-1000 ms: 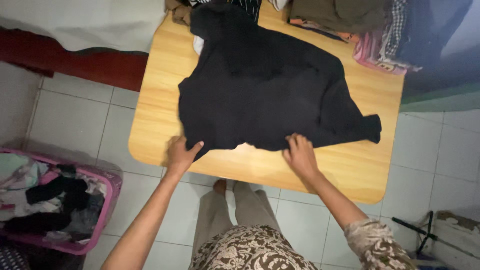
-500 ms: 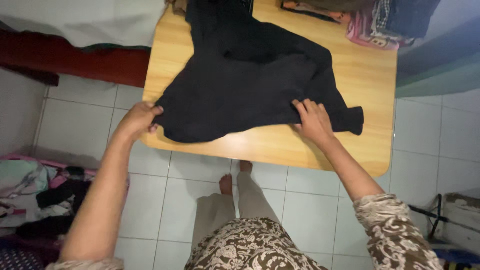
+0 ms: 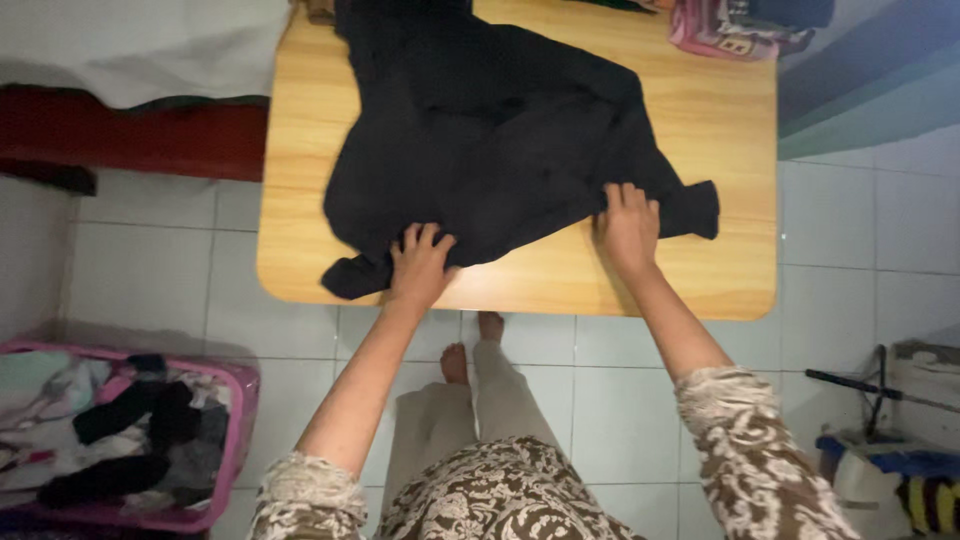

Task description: The person folds a black shirt on a wooden table, smoothing the fabric by hand and folding the sides and bottom inward to create a rectangular shape.

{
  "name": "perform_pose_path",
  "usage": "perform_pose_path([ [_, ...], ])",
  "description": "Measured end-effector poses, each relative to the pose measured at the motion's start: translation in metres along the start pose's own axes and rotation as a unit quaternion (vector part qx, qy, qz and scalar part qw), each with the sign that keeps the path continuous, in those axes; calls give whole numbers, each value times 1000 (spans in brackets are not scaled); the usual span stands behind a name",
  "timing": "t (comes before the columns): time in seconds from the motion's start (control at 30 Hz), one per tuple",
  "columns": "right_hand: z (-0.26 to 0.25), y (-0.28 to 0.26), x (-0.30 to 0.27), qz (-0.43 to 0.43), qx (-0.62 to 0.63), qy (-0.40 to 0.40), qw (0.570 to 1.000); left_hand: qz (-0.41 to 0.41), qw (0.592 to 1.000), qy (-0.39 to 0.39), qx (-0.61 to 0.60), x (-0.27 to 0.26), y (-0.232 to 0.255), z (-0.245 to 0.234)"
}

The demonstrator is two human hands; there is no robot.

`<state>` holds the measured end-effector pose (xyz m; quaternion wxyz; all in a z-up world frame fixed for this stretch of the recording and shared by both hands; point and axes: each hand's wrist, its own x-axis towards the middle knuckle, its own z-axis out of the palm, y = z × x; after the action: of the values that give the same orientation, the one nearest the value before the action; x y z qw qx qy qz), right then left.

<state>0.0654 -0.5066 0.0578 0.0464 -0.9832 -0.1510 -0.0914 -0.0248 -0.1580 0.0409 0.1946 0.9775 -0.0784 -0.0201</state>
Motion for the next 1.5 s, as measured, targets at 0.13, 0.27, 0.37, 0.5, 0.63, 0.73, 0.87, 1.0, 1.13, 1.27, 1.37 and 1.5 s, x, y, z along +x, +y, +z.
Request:
perform_pose_path([
  [0.13, -11, 25, 8, 5, -133, 56, 990, -58, 993, 14, 100, 6, -4, 23],
  [0.27, -27, 116, 19, 58, -205, 78, 974, -87, 996, 5, 32, 4, -15, 17],
  [0.37, -42, 163, -1, 49, -211, 47, 975, -53, 998, -18, 28, -8, -13, 0],
  [0.5, -42, 173, -58, 91, -242, -159, 953, -7, 994, -54, 99, -18, -6, -27],
  [0.63, -27, 157, -103, 159, -202, -261, 930, 39, 996, -49, 61, -20, 13, -30],
  [0.73, -5, 137, -121, 134, -150, -260, 944, 91, 993, -48, 49, -15, 23, -8],
  [0.87, 8, 146, -137, 92, -86, -150, 981, 107, 987, -29, 113, -3, 11, 27],
  [1.0, -8, 170, -145, 75, -76, -72, 992, 45, 998, -33, -17, -1, -2, 18],
  [1.13, -29, 169, -154, -3, -148, -106, 983, -23, 972, -227, -61, -6, 8, -13],
  [1.27, -58, 134, -155, 53, -60, -128, 989, 23, 971, -233, -56, -21, 22, -41],
  [1.37, -57, 86, -148, -67, 85, -88, 990, 75, 974, -205, -54, -30, 22, -32],
  [1.5, -42, 45, -144, -122, 117, -160, 973, 32, 991, -97, -82, -34, 5, -5],
])
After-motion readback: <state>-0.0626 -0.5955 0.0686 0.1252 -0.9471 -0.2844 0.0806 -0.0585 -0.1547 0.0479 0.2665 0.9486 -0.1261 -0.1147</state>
